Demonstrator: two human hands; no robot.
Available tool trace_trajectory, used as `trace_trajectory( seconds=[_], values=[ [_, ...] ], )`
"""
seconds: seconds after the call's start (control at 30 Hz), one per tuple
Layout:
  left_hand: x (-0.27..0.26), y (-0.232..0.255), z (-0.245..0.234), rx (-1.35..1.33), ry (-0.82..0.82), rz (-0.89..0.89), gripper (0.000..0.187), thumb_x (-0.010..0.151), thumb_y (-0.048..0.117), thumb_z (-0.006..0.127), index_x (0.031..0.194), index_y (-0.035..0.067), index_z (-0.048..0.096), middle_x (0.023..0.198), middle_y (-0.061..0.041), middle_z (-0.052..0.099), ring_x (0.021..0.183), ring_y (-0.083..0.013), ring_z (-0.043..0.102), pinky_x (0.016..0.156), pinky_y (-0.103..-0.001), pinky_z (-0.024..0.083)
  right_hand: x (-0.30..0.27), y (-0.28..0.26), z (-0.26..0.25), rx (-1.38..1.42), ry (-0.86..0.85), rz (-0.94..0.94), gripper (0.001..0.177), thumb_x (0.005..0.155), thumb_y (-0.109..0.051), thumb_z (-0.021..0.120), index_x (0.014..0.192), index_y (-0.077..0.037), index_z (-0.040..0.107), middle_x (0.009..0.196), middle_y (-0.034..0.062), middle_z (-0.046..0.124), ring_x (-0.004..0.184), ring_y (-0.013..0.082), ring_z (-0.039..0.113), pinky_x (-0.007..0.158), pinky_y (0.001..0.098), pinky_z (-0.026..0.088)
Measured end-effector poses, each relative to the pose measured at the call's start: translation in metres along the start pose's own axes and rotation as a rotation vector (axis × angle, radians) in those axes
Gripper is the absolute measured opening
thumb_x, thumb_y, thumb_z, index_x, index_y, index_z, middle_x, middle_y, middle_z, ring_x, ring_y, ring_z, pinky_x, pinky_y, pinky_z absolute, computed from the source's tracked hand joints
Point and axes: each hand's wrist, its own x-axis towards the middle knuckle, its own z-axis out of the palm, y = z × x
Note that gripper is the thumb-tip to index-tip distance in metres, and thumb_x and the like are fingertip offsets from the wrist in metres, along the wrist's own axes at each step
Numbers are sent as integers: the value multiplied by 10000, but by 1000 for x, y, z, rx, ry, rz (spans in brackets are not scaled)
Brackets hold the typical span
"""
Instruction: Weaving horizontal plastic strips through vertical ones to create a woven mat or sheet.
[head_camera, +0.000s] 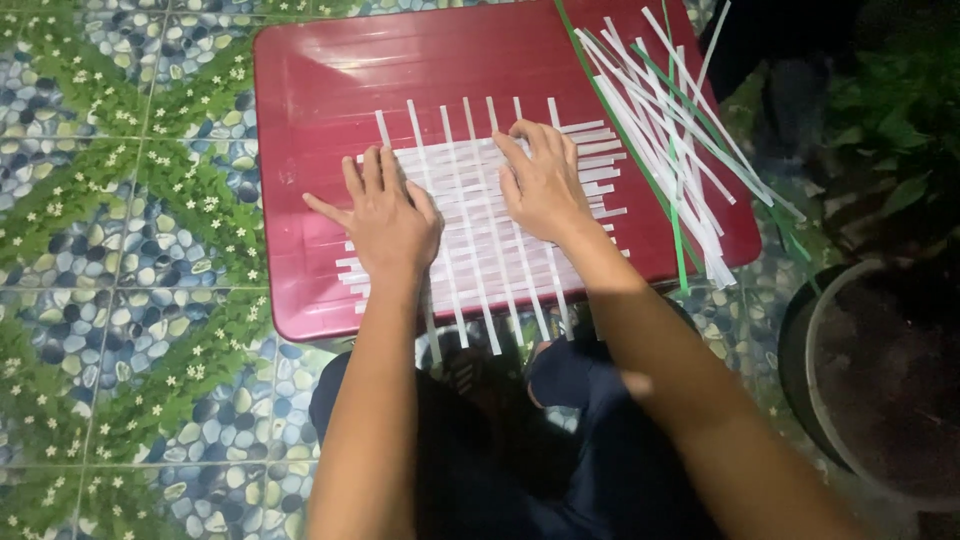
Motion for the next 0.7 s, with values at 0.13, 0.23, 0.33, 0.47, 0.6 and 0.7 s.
trace_trajectory(
  seconds=[0.13,0.23,0.33,0.47,0.6,0.7],
  values=[
    [-1,0,-1,-45,15,27,501,790,244,397,1265,102,475,1296,-74,454,1244,-285,341,945,-675,110,0,-1,-1,5,4,32,330,836,-153,501,1159,-102,540,1079,90,449,1106,265,395,929,438,261],
    [-3,-5,1,-38,41,45,481,808,232,401,1263,102,489,1288,-77,468,1238,-289,359,948,-663,111,2,-1,3,-1,27,26,346,832,-156,505,1175,-117,529,1083,85,448,1113,262,396,929,435,266],
    [-8,-6,8,12,61,76,486,828,234,427,1298,123,481,1324,-106,461,1277,-300,317,931,-670,79,-1,4,2,-6,40,33,352,808,-138,529,1160,-125,536,1080,107,473,1106,282,422,933,450,283],
    [0,-18,11,84,-26,88,477,918,338,334,1343,136,414,1391,-89,396,1337,-248,223,911,-733,22,1,2,5,14,57,16,316,823,-153,506,1134,-127,553,1064,89,471,1095,259,425,934,420,284],
    [15,6,-22,18,242,356,467,872,227,561,1307,77,485,1378,-165,382,1287,-362,220,862,-763,81,3,5,12,35,81,16,329,814,-145,522,1140,-130,555,1066,93,473,1096,264,429,939,423,284],
    [-5,31,-16,22,129,325,468,884,329,465,1319,156,481,1391,-100,411,1330,-280,240,953,-708,-7,5,9,15,42,144,-6,408,777,-161,589,1179,-140,524,1076,89,471,1094,268,432,937,428,297]
  ],
)
